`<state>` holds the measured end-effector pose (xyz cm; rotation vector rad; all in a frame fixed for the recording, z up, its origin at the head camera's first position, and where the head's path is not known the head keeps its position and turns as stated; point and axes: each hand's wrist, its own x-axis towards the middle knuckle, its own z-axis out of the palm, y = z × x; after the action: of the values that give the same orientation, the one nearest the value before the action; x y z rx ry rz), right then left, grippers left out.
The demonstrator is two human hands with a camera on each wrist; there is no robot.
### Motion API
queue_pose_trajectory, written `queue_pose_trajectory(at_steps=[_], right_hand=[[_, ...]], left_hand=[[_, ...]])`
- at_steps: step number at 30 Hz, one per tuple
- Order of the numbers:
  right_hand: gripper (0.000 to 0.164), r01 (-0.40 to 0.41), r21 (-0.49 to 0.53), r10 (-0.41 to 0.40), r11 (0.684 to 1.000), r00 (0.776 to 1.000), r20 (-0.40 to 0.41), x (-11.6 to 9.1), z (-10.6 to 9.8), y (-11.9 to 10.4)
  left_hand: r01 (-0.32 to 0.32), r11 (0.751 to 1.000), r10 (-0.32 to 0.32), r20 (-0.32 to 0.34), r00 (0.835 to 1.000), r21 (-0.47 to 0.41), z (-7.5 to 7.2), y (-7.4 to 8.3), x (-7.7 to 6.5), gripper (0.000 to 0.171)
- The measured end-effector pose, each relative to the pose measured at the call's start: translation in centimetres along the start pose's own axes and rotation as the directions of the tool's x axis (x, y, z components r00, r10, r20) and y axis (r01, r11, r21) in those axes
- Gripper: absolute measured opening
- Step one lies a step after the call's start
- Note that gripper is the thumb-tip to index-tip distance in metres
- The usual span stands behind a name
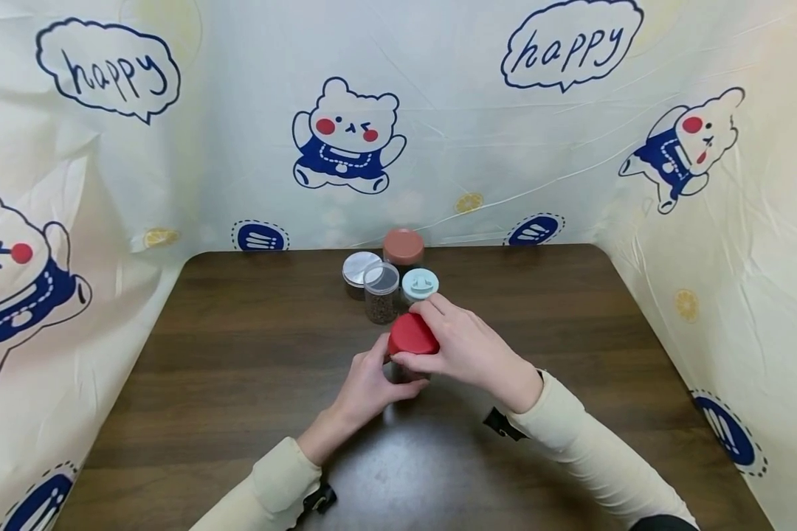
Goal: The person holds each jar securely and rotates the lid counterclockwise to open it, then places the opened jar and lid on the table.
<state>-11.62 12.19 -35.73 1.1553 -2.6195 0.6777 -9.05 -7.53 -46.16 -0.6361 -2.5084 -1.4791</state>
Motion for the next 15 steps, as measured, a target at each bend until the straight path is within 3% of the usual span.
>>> queue_pose_trajectory(at_steps=[6,11,15], right_hand=[[0.053,0.058,0.031,-0.059,0.998,0.998,0.031,0.07,-0.38,0.25],[0.059,0.024,-0.015,-0.024,1.0,0.999,0.029,0.15,-0.47,0.16],[0.05,0.047,-0.023,-0.047,0.999,0.998,0.032,0.23,-0.45,0.1]], left_hand=[[-0.005,1.0,0.005,-0.005,1.0,-0.003,0.0,0.2,0.05,0.067],[-0.004,1.0,0.004,-0.01,1.0,0.005,0.02,0.13,0.02,0.067],[0.018,1.0,-0.018,-0.01,1.0,0.013,0.08,-0.06,-0.05,0.069]])
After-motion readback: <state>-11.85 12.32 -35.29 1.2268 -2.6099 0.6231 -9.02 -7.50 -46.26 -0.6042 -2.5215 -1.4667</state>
